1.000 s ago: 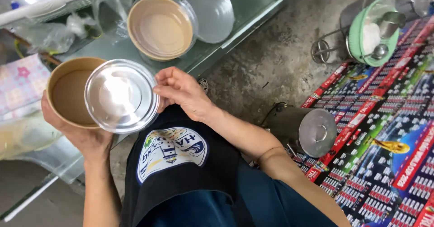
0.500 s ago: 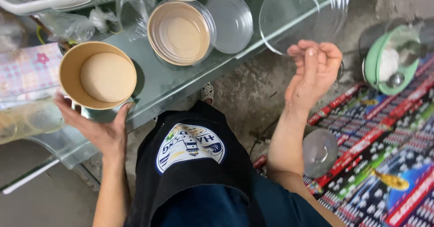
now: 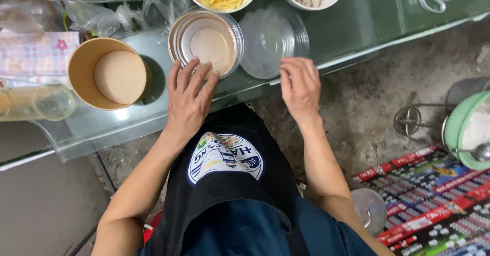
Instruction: Assembling plastic lids and paper bowls for food packaging.
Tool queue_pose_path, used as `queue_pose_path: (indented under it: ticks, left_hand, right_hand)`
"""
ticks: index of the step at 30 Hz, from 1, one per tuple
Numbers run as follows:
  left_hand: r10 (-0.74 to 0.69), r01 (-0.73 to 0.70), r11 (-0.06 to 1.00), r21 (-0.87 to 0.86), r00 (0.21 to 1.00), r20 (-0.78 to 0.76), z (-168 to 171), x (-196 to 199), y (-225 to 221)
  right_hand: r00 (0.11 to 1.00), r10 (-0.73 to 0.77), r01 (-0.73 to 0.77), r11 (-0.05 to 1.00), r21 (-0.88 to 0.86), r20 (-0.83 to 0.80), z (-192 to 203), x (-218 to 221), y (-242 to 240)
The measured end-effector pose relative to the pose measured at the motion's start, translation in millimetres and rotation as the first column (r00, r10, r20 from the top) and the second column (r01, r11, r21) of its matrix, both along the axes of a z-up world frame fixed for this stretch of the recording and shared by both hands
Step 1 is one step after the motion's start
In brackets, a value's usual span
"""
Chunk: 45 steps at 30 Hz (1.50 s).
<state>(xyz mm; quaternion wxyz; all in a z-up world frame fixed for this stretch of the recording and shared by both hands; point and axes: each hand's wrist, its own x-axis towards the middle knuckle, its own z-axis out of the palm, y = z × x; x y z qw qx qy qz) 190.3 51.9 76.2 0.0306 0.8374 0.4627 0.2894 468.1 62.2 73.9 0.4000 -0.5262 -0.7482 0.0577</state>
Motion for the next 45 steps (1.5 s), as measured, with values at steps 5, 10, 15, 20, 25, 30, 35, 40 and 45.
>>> queue_pose_path:
  ticks: [5,10,15,20,25,30,35,40,45]
  left_hand:
    - [0.042,-0.042,0.999,0.023,0.999,-0.018,-7,1,-1]
    - [0.125,-0.148,0.977,0.156,0.982,0.144,5,1,2]
    - [0.303,-0.396,0.91,0.127,0.84,0.451,16,-7,-4]
    - [0.289,-0.43,0.902,-0.036,0.54,0.79,10,-36,-21]
    - [0.343,-0.299,0.912,-0.282,0.174,0.923,21,-56,-39]
    - [0.499,0.153,0.865,-0.478,-0.162,0.852,-11,-74,-65]
    - [0.719,0.4,0.653,-0.643,-0.061,0.692,3,7,-54]
    - [0.706,0.633,0.524,-0.569,0.05,0.706,-8,58,-33]
    - [0.614,0.756,0.475,-0.45,0.081,0.785,-13,85,-20]
  right_hand:
    - [0.985,0.084,-0.08,0.996,-0.035,0.147,-22,7,9]
    - [0.964,0.203,-0.204,0.979,-0.012,0.171,-28,6,15]
    - [0.958,0.235,-0.236,0.972,-0.019,0.162,-30,8,17]
    - [0.984,0.134,-0.128,0.99,0.053,-0.114,-14,3,7]
    - [0.594,0.046,-0.171,0.983,-0.07,-0.803,7,-3,3]
    - [0.469,-0.224,-0.117,0.943,-0.312,-0.854,14,43,14]
    - [0.114,-0.293,-0.413,0.855,-0.313,-0.949,29,68,-1]
    - [0.455,-0.356,-0.292,0.807,-0.514,-0.816,19,53,-20]
    - [0.411,-0.357,-0.538,0.648,-0.539,-0.839,5,63,-34]
